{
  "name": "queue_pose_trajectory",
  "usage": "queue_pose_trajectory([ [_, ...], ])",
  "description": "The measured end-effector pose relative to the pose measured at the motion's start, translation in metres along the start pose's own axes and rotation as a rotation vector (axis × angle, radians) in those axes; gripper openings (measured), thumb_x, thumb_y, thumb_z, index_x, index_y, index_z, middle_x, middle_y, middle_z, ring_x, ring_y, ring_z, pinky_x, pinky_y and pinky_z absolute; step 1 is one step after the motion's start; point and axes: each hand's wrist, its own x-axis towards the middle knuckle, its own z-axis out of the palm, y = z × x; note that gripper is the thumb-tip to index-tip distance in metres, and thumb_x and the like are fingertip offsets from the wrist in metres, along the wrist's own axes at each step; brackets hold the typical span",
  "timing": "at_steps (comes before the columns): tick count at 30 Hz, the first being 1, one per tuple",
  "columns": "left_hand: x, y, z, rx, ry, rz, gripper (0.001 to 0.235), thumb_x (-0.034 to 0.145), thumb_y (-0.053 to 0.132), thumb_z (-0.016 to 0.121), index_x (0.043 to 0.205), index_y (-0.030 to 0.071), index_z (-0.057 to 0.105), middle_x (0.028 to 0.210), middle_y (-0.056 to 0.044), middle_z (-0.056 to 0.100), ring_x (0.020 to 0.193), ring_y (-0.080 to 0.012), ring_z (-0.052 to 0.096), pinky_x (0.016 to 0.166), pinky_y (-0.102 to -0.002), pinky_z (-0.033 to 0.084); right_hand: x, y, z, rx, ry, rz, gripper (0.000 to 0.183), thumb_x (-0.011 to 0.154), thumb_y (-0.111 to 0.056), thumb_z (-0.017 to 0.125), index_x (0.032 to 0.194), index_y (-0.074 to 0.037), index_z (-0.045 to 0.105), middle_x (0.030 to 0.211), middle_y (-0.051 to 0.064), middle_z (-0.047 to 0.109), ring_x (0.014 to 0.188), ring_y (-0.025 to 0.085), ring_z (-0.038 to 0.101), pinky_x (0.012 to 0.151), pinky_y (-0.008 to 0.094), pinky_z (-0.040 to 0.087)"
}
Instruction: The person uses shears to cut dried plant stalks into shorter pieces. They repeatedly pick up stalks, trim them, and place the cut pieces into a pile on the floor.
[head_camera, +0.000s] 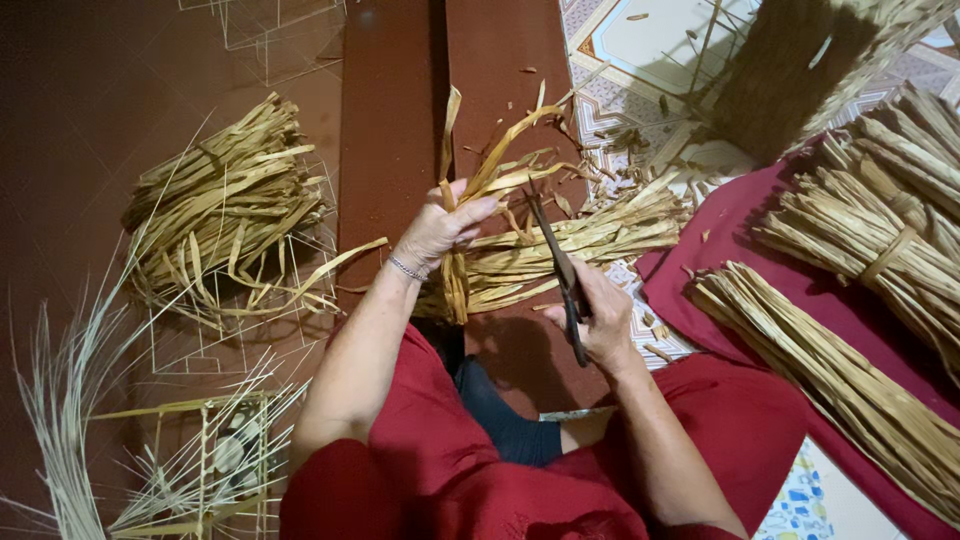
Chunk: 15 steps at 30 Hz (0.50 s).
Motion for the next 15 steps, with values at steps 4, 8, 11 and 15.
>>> queue_pose_trajectory([
  [4,0.001,-0.006,0.0,-0.031,-0.019,-0.019,0.024,0.093,0.028,0.075,0.105,0.01,0.065,0.07,0.011,0.047,0.052,-0.0001,0.036,0.046,-0.02,0.028,0.0,-0.001,-0.002,0.0,-0.02,0.02,0.073,0.085,-0.042,0.083,0.137,0.002,0.058,0.102,0.018,0.07,0.085,0.032,0.07,0.076,0.04,0.056],
  [8,0.002,-0.008,0.0,-0.044,-0.035,0.001,0.024,0.098,0.029,0.074,0.1,0.008,0.062,0.072,0.009,0.048,0.054,-0.0016,0.039,0.048,-0.023,0.033,-0.004,0.002,0.002,-0.003,-0.034,0.001,0.066,0.09,-0.037,0.079,0.138,0.002,0.058,0.089,0.016,0.067,0.076,0.033,0.069,0.068,0.04,0.054],
  [11,-0.001,-0.006,-0.002,-0.061,-0.059,0.01,0.023,0.099,0.029,0.073,0.101,0.008,0.063,0.072,0.009,0.047,0.054,-0.0012,0.039,0.048,-0.022,0.032,-0.011,0.004,0.007,-0.006,-0.056,0.014,0.06,0.092,-0.032,0.076,0.136,0.004,0.059,0.072,0.013,0.061,0.065,0.033,0.066,0.06,0.042,0.051],
  [15,-0.002,-0.005,-0.009,-0.101,-0.042,-0.001,0.023,0.096,0.026,0.073,0.107,0.007,0.065,0.072,0.009,0.049,0.054,-0.0012,0.04,0.049,-0.022,0.035,-0.019,0.004,0.012,0.047,-0.03,0.054,0.055,0.096,-0.03,0.072,0.135,0.006,0.059,0.068,0.013,0.058,0.059,0.03,0.063,0.055,0.04,0.049],
])
